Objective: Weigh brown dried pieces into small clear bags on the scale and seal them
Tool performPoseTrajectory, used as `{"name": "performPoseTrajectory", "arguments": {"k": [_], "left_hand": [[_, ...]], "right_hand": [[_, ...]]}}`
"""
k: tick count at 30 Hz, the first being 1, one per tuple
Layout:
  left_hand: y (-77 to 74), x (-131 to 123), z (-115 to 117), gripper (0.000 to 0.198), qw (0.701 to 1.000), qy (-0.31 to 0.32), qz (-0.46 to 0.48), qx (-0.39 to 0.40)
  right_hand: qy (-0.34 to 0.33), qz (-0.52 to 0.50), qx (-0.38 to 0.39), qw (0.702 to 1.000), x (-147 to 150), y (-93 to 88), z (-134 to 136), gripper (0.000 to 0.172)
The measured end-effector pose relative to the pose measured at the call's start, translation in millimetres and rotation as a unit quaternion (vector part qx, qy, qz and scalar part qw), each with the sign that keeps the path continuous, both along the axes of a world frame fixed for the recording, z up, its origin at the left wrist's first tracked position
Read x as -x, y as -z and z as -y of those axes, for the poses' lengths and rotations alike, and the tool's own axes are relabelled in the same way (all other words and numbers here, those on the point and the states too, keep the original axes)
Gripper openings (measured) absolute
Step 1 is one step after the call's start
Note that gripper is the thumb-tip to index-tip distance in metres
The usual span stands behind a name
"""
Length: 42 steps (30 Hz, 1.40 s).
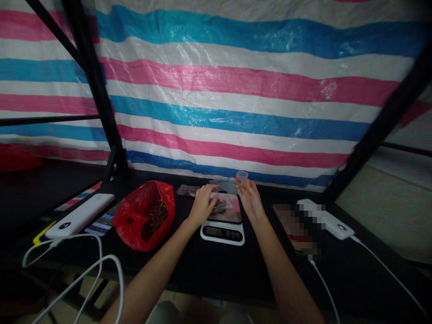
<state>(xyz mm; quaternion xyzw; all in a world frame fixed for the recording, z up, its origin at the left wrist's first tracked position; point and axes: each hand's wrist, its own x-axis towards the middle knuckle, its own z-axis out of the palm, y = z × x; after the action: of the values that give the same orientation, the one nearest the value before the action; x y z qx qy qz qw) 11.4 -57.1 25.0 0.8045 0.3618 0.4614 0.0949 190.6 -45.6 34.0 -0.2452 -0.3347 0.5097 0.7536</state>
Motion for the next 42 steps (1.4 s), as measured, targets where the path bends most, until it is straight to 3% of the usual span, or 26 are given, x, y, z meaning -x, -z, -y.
{"name": "performPoseTrajectory", "arguments": {"k": [4,9,21,29,35,39,42], "left_hand": [[0.2,0.8,-3.1,0.014,0.997,-0.033,0.051,-0.049],[-0.9,1.1,-2.1,0.011,0.993,-0.027,0.074,-0.092],[1.4,1.3,-2.3,0.012,0.992,-0.020,0.074,-0.098],[1.9,1.3,-2.5,0.012,0.993,-0.017,0.068,-0.094],[0.9,1.8,-1.8,0.011,0.995,-0.014,0.048,-0.090],[-1.6,0.7,0.1,0.013,0.997,-0.011,0.033,-0.070],[-2.9,0.3,1.2,0.019,0.998,-0.006,0.013,-0.053]], "right_hand": [[-0.005,-0.012,-0.002,1.000,-2.7,-1.0,1.5,0.032],[-0.008,-0.009,0.001,1.000,-4.8,-3.1,4.7,0.040],[0.015,-0.024,0.039,0.999,-7.2,1.4,-2.6,0.022],[-0.003,0.024,0.012,1.000,-8.2,-0.2,2.1,0.042],[0.041,0.089,0.027,0.995,-11.4,5.5,-3.4,0.039],[0.117,0.199,0.038,0.972,-15.3,11.1,-10.2,0.041],[0.225,0.365,0.057,0.902,-20.8,14.4,-10.7,0.035]]}}
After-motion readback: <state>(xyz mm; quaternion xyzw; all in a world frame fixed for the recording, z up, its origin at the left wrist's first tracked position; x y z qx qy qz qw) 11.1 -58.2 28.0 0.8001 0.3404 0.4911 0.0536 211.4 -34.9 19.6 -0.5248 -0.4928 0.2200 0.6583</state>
